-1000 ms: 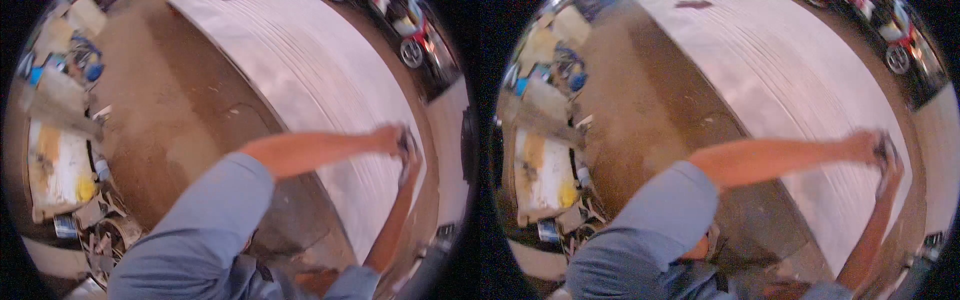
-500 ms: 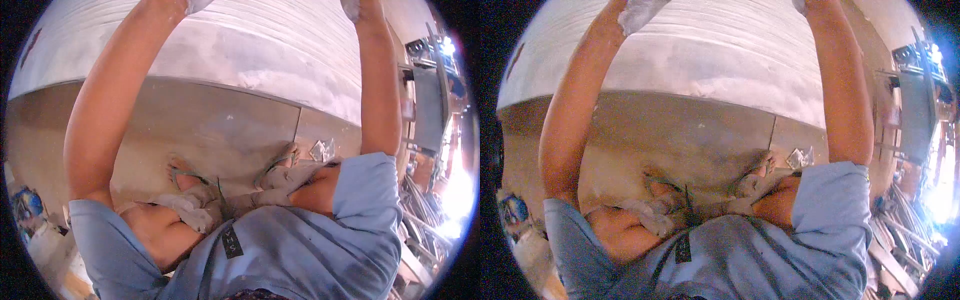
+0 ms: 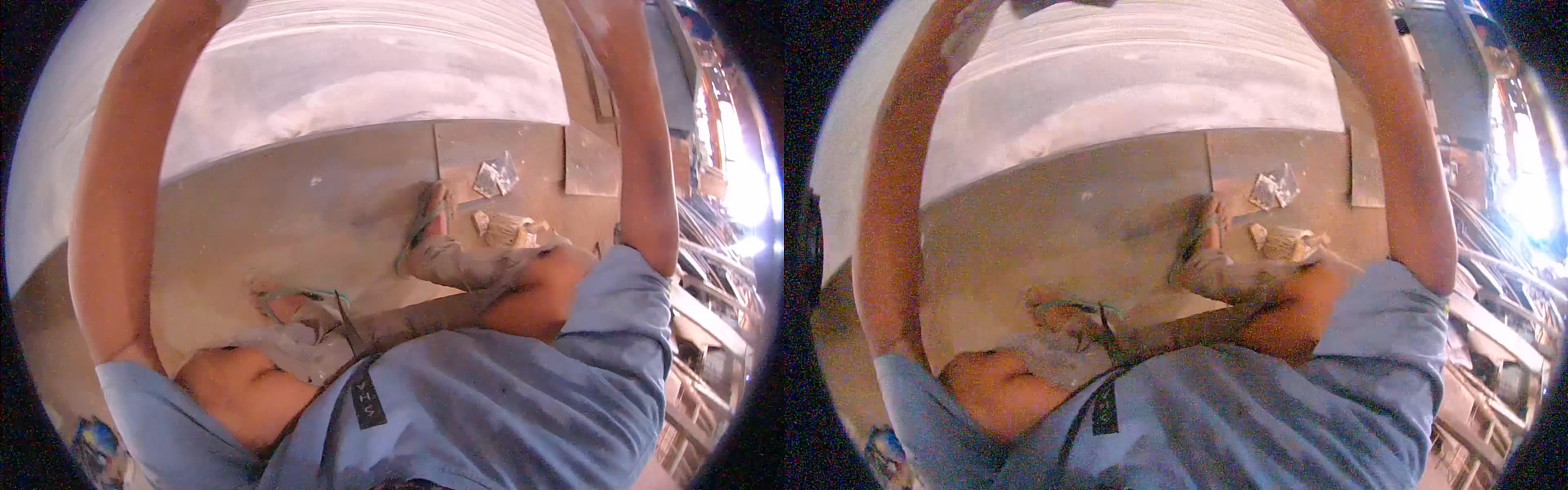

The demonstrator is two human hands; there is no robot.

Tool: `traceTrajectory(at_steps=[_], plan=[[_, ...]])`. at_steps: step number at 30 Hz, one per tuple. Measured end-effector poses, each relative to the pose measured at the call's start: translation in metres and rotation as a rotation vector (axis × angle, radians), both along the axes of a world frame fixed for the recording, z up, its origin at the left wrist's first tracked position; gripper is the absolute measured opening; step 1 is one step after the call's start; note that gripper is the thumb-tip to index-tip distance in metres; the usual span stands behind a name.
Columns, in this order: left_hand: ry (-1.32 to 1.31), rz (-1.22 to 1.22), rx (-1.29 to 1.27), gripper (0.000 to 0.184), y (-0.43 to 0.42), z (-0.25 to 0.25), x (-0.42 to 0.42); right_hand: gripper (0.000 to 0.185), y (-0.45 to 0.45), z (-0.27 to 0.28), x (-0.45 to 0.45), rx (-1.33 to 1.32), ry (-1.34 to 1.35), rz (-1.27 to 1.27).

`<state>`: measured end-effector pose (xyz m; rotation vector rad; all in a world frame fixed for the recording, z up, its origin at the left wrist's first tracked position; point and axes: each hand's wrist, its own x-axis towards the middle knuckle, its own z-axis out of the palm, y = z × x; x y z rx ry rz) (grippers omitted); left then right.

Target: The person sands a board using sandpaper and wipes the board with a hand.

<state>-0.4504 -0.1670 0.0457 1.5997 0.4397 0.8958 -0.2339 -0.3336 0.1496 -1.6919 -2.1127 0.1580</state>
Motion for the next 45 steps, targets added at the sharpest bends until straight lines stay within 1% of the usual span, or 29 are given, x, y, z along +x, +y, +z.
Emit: traceTrajectory(at_steps=[2,4,5,7,8,9,10,11,12,14,15,17,18,20,21,22,24,25,27,29,31,33,34,38,39,42,43,44,45], plan=[[0.054,0.026,0.004,0.049,0.001,-0.008,0.002,0.030,-0.043,0.011,0.022,-0.285,-0.043,-0.204],[0.111,0.049,0.006,0.049,0.002,-0.013,0.004,0.028,-0.099,-0.013,0.070,-0.453,0.129,-0.364],[0.154,0.068,0.006,0.049,0.005,-0.018,0.004,0.028,-0.133,-0.043,0.099,-0.448,0.328,-0.341],[0.211,0.085,0.011,0.049,0.003,-0.024,0.013,0.028,-0.193,-0.090,0.107,-0.471,0.211,-0.630],[0.251,0.100,0.014,0.049,0.005,-0.029,0.016,0.028,-0.238,-0.143,0.132,-0.466,0.375,-0.830],[0.288,0.110,0.014,0.049,0.007,-0.033,0.021,0.029,-0.275,-0.188,0.139,-0.525,0.376,-0.979],[0.325,0.120,0.012,0.049,0.008,-0.037,0.028,0.036,-0.320,-0.252,0.145,-0.632,0.053,-1.108],[0.364,0.130,0.009,0.049,0.011,-0.040,0.035,0.042,-0.352,-0.298,0.136,-0.606,0.119,-1.095],[0.395,0.137,0.008,0.049,0.012,-0.044,0.041,0.050,-0.376,-0.333,0.127,-0.647,0.102,-1.017],[0.443,0.150,0.003,0.049,0.015,-0.049,0.055,0.059,-0.393,-0.386,0.104,-0.665,0.129,-1.142],[0.466,0.155,0.002,0.049,0.016,-0.051,0.063,0.059,-0.399,-0.406,0.103,-0.655,0.143,-1.157],[0.510,0.166,0.001,0.049,0.021,-0.059,0.071,0.066,-0.406,-0.435,0.102,-0.490,-0.170,-1.071],[0.527,0.164,0.001,0.050,0.022,-0.061,0.077,0.066,-0.404,-0.431,0.101,-0.487,-0.164,-1.093],[0.554,0.153,0.007,0.050,0.022,-0.067,0.092,0.067,-0.393,-0.408,0.102,-0.695,0.041,-1.142],[0.566,0.150,0.014,0.050,0.024,-0.068,0.101,0.065,-0.394,-0.408,0.098,-0.638,-0.080,-1.111],[0.577,0.144,0.019,0.050,0.023,-0.070,0.109,0.065,-0.399,-0.407,0.101,-0.636,-0.079,-1.130],[0.599,0.124,0.048,0.051,0.024,-0.074,0.131,0.065,-0.407,-0.403,0.093,-0.654,0.119,-1.142],[0.581,0.106,0.065,0.051,0.014,-0.071,0.148,0.065,-0.411,-0.403,0.089,-0.650,0.126,-1.156],[0.489,0.078,0.053,0.037,-0.019,-0.056,0.176,0.067,-0.424,-0.396,0.074,-0.684,0.231,-1.218],[0.442,0.063,0.011,0.037,-0.018,-0.062,0.188,0.064,-0.440,-0.418,0.051,-0.589,0.140,-1.319],[0.439,0.050,-0.057,0.032,-0.021,-0.066,0.194,0.064,-0.479,-0.483,0.032,-0.511,0.422,-1.463],[0.451,0.060,-0.050,0.031,-0.028,-0.065,0.193,0.062,-0.455,-0.445,0.027,-0.622,0.294,-1.375],[0.494,0.061,-0.050,0.029,-0.029,-0.066,0.189,0.061,-0.441,-0.429,0.024,-0.654,0.298,-1.349],[0.545,0.062,-0.044,0.023,-0.024,-0.076,0.172,0.056,-0.420,-0.418,0.026,-0.704,0.316,-1.303],[0.539,0.058,-0.115,0.020,-0.019,-0.084,0.165,0.055,-0.412,-0.418,0.025,-0.720,0.329,-1.292],[0.463,-0.002,-0.319,0.013,-0.039,-0.066,0.180,0.052,-0.392,-0.409,0.035,-0.750,0.363,-1.276],[0.582,-0.042,-0.063,0.016,-0.037,-0.078,0.186,0.051,-0.386,-0.403,0.041,-0.765,0.366,-1.263],[0.630,-0.198,0.187,0.019,-0.048,-0.056,0.206,0.050,-0.379,-0.394,0.048,-0.786,0.371,-1.246],[0.471,-0.364,-0.249,0.018,-0.066,-0.029,0.229,0.049,-0.371,-0.382,0.056,-0.820,0.380,-1.233]])
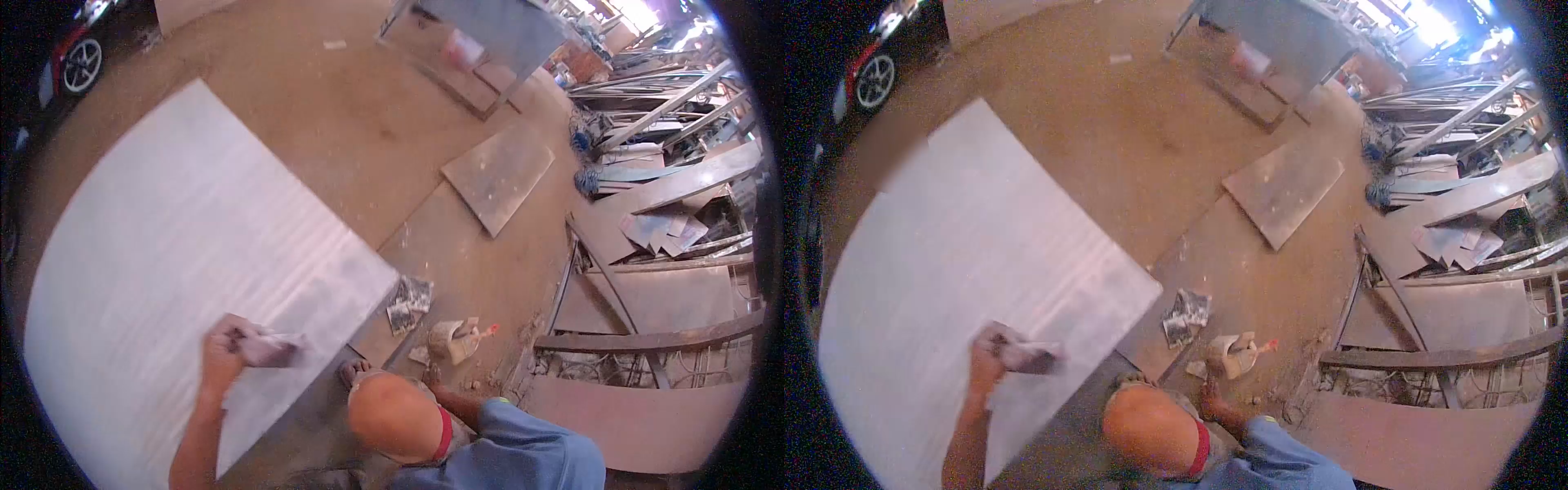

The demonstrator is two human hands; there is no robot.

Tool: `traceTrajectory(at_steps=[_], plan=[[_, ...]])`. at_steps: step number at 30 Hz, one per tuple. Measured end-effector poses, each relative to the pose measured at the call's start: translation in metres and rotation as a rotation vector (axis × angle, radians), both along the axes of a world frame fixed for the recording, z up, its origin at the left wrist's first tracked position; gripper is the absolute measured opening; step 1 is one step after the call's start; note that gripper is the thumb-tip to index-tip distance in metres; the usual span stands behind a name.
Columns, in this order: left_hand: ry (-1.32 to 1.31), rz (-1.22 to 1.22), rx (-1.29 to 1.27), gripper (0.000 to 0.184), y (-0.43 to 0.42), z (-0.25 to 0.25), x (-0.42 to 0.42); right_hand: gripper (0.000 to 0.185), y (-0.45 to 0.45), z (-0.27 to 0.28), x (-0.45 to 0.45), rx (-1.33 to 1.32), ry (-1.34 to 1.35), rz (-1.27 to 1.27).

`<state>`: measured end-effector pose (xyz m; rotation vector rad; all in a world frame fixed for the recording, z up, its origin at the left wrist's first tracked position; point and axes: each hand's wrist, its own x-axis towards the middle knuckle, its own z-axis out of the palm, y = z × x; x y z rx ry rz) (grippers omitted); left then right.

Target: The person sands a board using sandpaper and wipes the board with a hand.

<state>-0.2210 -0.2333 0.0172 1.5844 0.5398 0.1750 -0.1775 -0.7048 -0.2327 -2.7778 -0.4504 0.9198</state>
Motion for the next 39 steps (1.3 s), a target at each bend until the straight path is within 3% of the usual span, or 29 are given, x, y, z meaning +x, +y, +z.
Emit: traceTrajectory(at_steps=[2,6,8,10,11,13,14,15,16,17,18,19,20,21,22,23,24,25,27,29,32,33,34,36,38,39], plan=[[-0.011,-0.089,-0.221,0.020,-0.017,0.046,0.025,0.048,0.008,0.026,0.012,-0.021,0.053,0.020],[0.050,0.001,-0.244,0.024,-0.018,0.127,0.014,0.045,0.015,0.101,0.029,-0.034,0.134,0.049],[0.092,0.141,-0.144,0.028,-0.013,0.144,-0.019,0.044,0.003,0.141,0.036,-0.037,0.148,0.056],[0.192,0.238,0.165,0.035,-0.009,0.123,-0.073,0.043,-0.025,0.175,0.034,-0.051,0.160,0.066],[0.396,0.226,0.558,0.032,-0.026,0.185,-0.077,0.042,-0.047,0.186,0.029,-0.060,0.161,0.080],[0.391,0.295,0.635,0.029,-0.046,0.168,-0.142,0.042,-0.091,0.215,0.012,-0.084,0.154,0.127],[0.389,0.331,0.673,0.033,-0.056,0.160,-0.174,0.039,-0.097,0.274,0.004,0.007,0.104,0.238],[0.402,0.318,0.345,0.038,-0.075,0.274,-0.146,0.042,-0.099,0.318,-0.005,-0.052,0.273,0.199],[0.371,0.363,-0.224,0.032,-0.088,0.328,-0.151,0.046,-0.101,0.348,-0.008,-0.113,0.438,0.159],[0.325,0.372,-0.795,0.030,-0.100,0.364,-0.155,0.043,-0.116,0.351,-0.030,-0.067,0.394,0.176],[0.253,0.614,-0.820,0.020,-0.119,0.373,-0.158,0.040,-0.131,0.341,-0.053,-0.024,0.353,0.193],[0.175,0.854,-0.843,0.028,-0.134,0.379,-0.160,0.040,-0.120,0.381,-0.051,-0.009,0.337,0.186],[0.160,0.841,-0.831,0.028,-0.137,0.401,-0.164,0.038,-0.115,0.422,-0.058,-0.010,0.349,0.143],[0.353,0.592,-0.607,0.012,-0.138,0.422,-0.174,0.036,-0.101,0.464,-0.066,-0.010,0.367,0.100],[0.530,0.345,-0.375,0.033,-0.136,0.435,-0.184,0.036,-0.101,0.461,-0.067,0.003,0.356,0.097],[0.524,0.343,-0.363,0.033,-0.130,0.429,-0.202,0.037,-0.102,0.460,-0.068,0.007,0.312,0.303],[0.591,0.277,-0.197,0.033,-0.119,0.401,-0.219,0.038,-0.098,0.467,-0.077,0.009,0.264,0.505],[0.624,0.237,-0.030,0.033,-0.107,0.379,-0.236,0.038,-0.090,0.477,-0.088,0.020,0.258,0.499],[0.649,0.205,0.310,0.032,-0.079,0.347,-0.265,0.037,-0.085,0.503,-0.111,0.140,0.239,-0.066],[0.654,0.208,0.450,0.033,-0.053,0.335,-0.294,0.037,-0.087,0.508,-0.140,0.149,0.186,-0.061],[0.674,0.292,0.422,0.034,-0.023,0.375,-0.333,0.037,-0.084,0.533,-0.182,0.119,0.169,-0.092],[0.728,0.142,0.517,0.036,-0.002,0.356,-0.358,0.038,-0.086,0.549,-0.196,0.069,0.201,-0.129],[0.768,-0.008,0.621,0.037,0.015,0.346,-0.378,0.037,-0.092,0.537,-0.203,0.099,0.115,0.187],[0.820,-0.251,0.777,0.045,0.045,0.338,-0.411,0.024,-0.106,0.546,-0.223,0.085,0.007,0.302],[0.816,-0.161,0.835,0.048,0.055,0.345,-0.422,0.026,-0.130,0.515,-0.240,0.409,-0.024,0.012],[0.836,-0.130,0.711,0.047,0.055,0.351,-0.420,0.028,-0.134,0.528,-0.247,0.268,0.165,-0.140]])
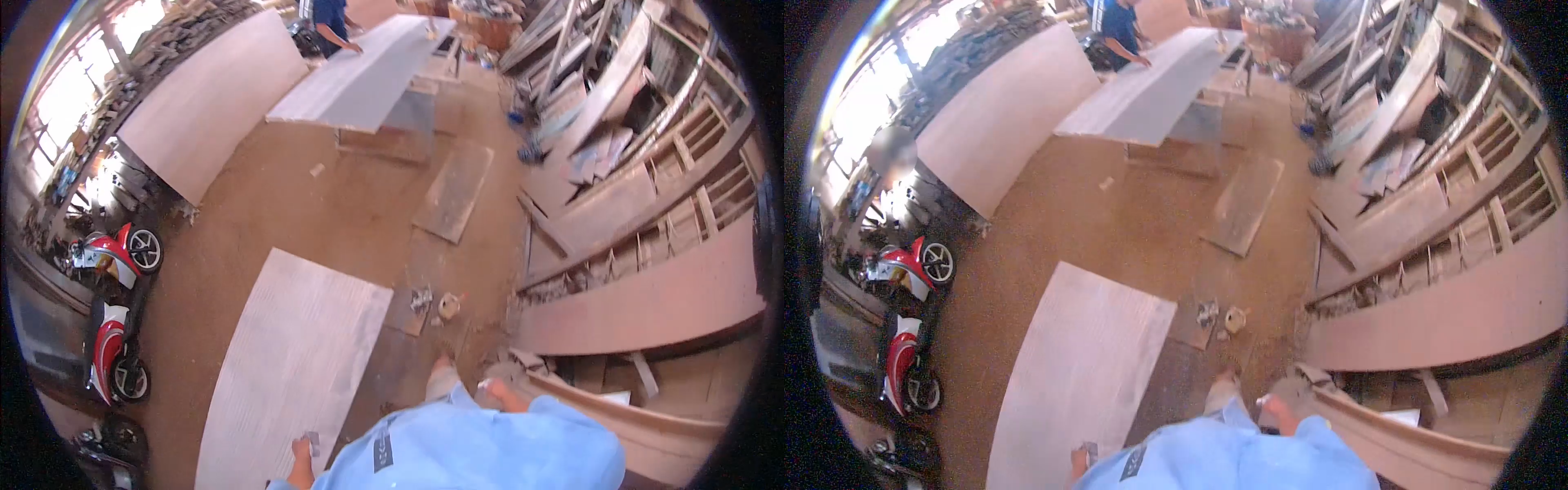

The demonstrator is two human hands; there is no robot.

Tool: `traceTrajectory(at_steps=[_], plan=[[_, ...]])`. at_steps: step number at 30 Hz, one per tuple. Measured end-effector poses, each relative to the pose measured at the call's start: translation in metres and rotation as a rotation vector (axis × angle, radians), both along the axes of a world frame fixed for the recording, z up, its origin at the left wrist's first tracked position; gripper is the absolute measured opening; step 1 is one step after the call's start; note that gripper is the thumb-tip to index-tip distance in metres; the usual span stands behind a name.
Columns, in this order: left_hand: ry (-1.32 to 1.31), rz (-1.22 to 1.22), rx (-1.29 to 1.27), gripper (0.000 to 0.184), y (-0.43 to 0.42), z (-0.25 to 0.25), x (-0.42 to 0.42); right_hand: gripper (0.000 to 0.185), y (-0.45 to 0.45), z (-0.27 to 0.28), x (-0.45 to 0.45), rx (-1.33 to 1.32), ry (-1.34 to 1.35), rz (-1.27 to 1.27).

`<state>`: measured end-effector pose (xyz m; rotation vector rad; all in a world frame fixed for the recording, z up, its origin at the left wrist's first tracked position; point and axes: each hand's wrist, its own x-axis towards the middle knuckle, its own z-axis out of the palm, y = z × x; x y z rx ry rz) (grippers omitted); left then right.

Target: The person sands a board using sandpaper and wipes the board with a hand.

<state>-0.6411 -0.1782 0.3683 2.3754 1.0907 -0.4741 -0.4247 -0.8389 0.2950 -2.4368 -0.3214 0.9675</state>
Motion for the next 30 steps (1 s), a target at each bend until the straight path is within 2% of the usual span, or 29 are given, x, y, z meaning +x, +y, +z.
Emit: traceTrajectory(at_steps=[1,3,5,7,8,9,10,11,12,13,14,16,17,18,20,21,23,25,27,28,30], plan=[[0.004,0.083,-0.090,0.046,-0.003,0.020,0.008,0.030,-0.006,0.011,0.008,-0.141,0.207,-0.107],[-0.051,0.069,-0.048,0.045,-0.003,0.028,0.035,0.033,-0.027,0.018,0.007,-0.244,-0.142,0.196],[0.005,-0.121,-0.057,0.045,0.013,-0.001,0.075,0.033,-0.050,0.016,0.013,-0.283,-0.102,0.152],[-0.032,-0.038,-0.020,0.046,-0.010,0.002,0.137,0.033,-0.078,0.007,0.021,-0.322,-0.072,0.129],[-0.130,0.207,-0.001,0.048,-0.024,-0.011,0.163,0.031,-0.093,0.000,0.022,-0.248,-0.101,-0.010],[-0.106,0.117,-0.067,0.048,-0.063,0.042,0.211,0.030,-0.107,-0.010,0.031,-0.174,-0.132,-0.138],[-0.148,0.125,-0.153,0.048,-0.086,0.053,0.249,0.030,-0.116,-0.006,0.047,-0.164,-0.127,-0.095],[-0.082,0.016,-0.071,0.047,-0.088,0.027,0.282,0.028,-0.123,0.012,0.055,-0.133,-0.110,-0.191],[-0.167,0.064,-0.080,0.046,-0.111,0.028,0.317,0.027,-0.134,0.021,0.078,-0.106,-0.112,-0.292],[-0.140,-0.004,-0.076,0.043,-0.125,0.017,0.349,0.024,-0.144,0.009,0.086,-0.121,-0.103,-0.492],[-0.098,0.022,-0.053,0.042,-0.144,0.018,0.381,0.024,-0.157,0.008,0.098,-0.121,-0.086,-0.463],[-0.059,0.064,-0.026,0.041,-0.184,0.030,0.439,0.034,-0.185,0.002,0.137,0.199,0.321,-1.052],[-0.092,0.039,-0.064,0.041,-0.200,0.040,0.462,0.031,-0.206,-0.015,0.163,-0.084,0.253,-0.824],[-0.131,0.002,-0.109,0.041,-0.216,0.047,0.484,0.031,-0.215,-0.007,0.179,-0.090,0.251,-0.827],[-0.152,-0.025,-0.063,0.041,-0.233,0.044,0.512,0.025,-0.223,0.025,0.236,0.038,-0.080,-0.696],[-0.154,-0.047,-0.002,0.042,-0.239,0.040,0.523,0.025,-0.219,0.059,0.274,0.137,0.048,-0.907],[-0.243,-0.028,-0.037,0.043,-0.254,0.049,0.537,0.026,-0.226,0.099,0.341,0.161,0.021,-0.960],[-0.136,0.031,-0.076,0.044,-0.262,0.060,0.550,0.027,-0.238,0.114,0.387,0.180,0.012,-1.006],[-0.045,-0.069,-0.072,0.042,-0.251,0.031,0.568,0.033,-0.264,0.102,0.432,0.130,-0.266,-0.798],[-0.052,-0.081,-0.078,0.042,-0.245,0.019,0.587,0.033,-0.270,0.104,0.453,0.126,-0.276,-0.808],[0.304,-0.126,-0.103,0.057,-0.237,-0.002,0.642,0.045,-0.284,0.118,0.491,0.282,-0.159,-1.036]])
